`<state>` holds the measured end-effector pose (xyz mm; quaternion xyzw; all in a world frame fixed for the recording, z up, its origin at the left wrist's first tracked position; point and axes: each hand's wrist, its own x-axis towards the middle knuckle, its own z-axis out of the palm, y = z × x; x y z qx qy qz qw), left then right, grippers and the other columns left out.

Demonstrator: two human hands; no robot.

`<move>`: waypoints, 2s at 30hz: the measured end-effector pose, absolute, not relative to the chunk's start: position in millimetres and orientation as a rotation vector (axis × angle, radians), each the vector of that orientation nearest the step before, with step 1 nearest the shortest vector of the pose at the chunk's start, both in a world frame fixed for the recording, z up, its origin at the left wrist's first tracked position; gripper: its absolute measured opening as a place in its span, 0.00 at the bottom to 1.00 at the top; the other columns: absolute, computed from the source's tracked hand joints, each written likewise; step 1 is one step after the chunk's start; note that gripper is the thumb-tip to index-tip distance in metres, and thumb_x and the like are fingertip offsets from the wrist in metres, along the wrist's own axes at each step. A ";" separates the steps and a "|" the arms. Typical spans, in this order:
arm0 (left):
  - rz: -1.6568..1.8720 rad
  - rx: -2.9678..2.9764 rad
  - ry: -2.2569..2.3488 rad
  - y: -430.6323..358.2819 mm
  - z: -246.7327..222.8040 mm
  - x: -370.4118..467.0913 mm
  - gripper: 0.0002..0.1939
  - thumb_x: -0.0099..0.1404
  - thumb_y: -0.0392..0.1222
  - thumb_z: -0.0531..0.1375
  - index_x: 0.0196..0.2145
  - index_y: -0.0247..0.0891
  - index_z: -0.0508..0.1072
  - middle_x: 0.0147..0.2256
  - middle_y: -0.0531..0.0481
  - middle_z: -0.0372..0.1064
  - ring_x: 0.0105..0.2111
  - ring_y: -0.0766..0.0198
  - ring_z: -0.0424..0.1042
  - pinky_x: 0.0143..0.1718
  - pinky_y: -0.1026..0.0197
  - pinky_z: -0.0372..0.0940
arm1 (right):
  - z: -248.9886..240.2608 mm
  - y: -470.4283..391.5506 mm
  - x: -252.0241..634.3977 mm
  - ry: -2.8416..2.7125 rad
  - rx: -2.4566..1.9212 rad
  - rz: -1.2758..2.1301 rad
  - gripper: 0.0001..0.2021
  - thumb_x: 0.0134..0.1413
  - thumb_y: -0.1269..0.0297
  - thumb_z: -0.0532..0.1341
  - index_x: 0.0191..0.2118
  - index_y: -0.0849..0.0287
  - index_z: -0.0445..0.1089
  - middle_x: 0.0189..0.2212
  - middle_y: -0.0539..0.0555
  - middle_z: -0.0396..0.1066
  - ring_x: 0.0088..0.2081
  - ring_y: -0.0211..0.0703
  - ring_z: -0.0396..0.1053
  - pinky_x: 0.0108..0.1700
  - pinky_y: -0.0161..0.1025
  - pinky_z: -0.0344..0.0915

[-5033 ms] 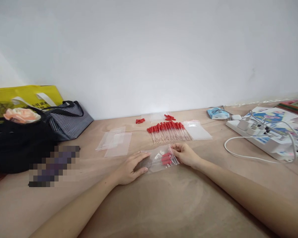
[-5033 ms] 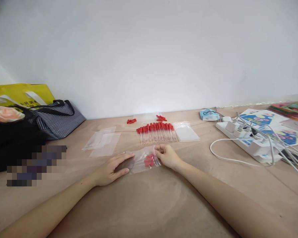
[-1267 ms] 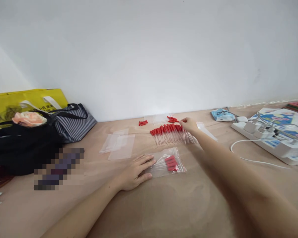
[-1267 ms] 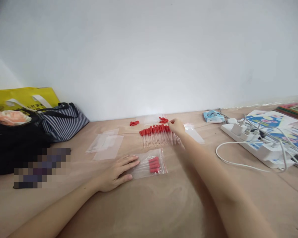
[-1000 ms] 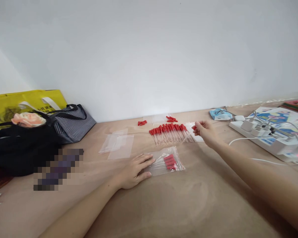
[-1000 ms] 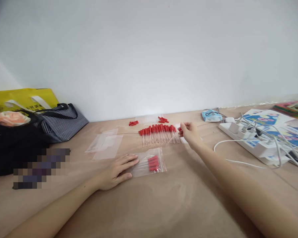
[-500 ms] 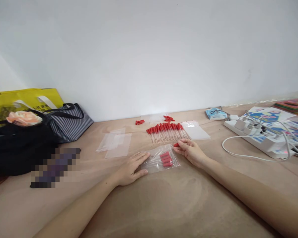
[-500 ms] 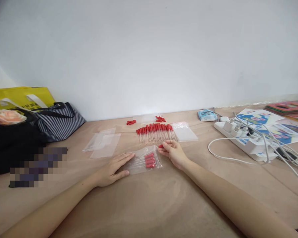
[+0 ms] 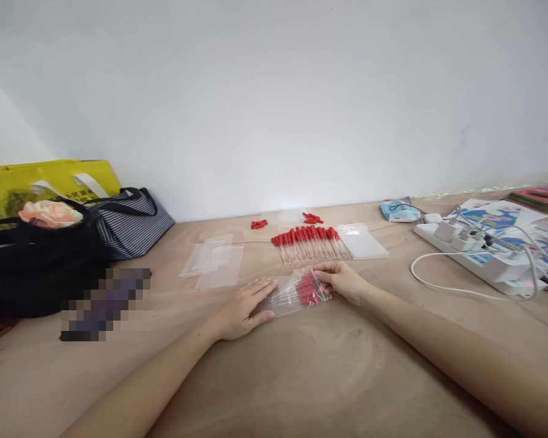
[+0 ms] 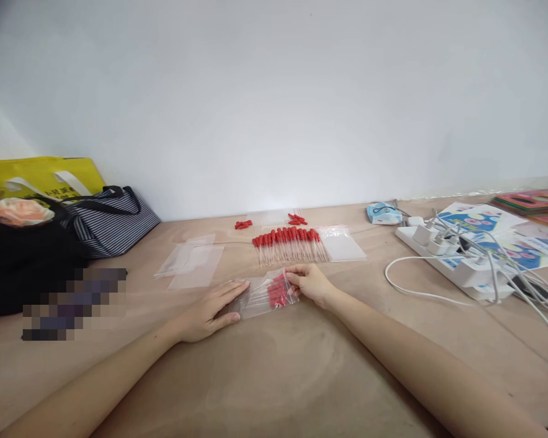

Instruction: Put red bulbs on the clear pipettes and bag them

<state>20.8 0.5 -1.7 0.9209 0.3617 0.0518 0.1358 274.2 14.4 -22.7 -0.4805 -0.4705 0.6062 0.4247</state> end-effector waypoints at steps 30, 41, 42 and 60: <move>0.447 2.530 0.997 0.6 3.4 28.9 0.18 0.63 0.47 0.49 0.50 0.46 0.63 0.53 0.49 0.55 0.53 0.56 0.54 0.53 0.53 0.50 | -24.1 -2.8 275.9 -1.334 -1.319 1.334 0.23 0.30 0.70 0.66 0.38 0.60 0.60 0.22 0.45 0.65 0.16 0.29 0.60 0.10 0.24 0.52; 0.385 2.082 1.299 54.3 2.2 74.5 0.24 0.44 0.49 0.64 0.38 0.36 0.64 0.31 0.52 0.65 0.28 0.65 0.64 0.27 0.65 0.58 | -27.6 -2.8 277.0 -1.291 -1.138 1.363 0.31 0.26 0.71 0.67 0.43 0.55 0.56 0.42 0.52 0.61 0.16 0.22 0.54 0.11 0.24 0.53; 0.341 2.056 1.306 57.6 3.5 77.7 0.23 0.43 0.49 0.64 0.35 0.36 0.65 0.27 0.54 0.64 0.25 0.66 0.63 0.24 0.66 0.57 | -27.2 -2.9 276.6 -1.293 -1.146 1.360 0.30 0.28 0.70 0.67 0.43 0.55 0.57 0.41 0.51 0.62 0.16 0.23 0.55 0.11 0.23 0.52; 0.202 2.011 1.181 28.0 14.4 76.5 0.15 0.45 0.47 0.63 0.26 0.34 0.67 0.23 0.56 0.63 0.25 0.66 0.64 0.23 0.67 0.55 | -37.0 -1.9 264.6 -1.591 -1.140 1.083 0.18 0.38 0.66 0.63 0.39 0.60 0.64 0.30 0.50 0.67 0.19 0.28 0.57 0.23 0.30 0.58</move>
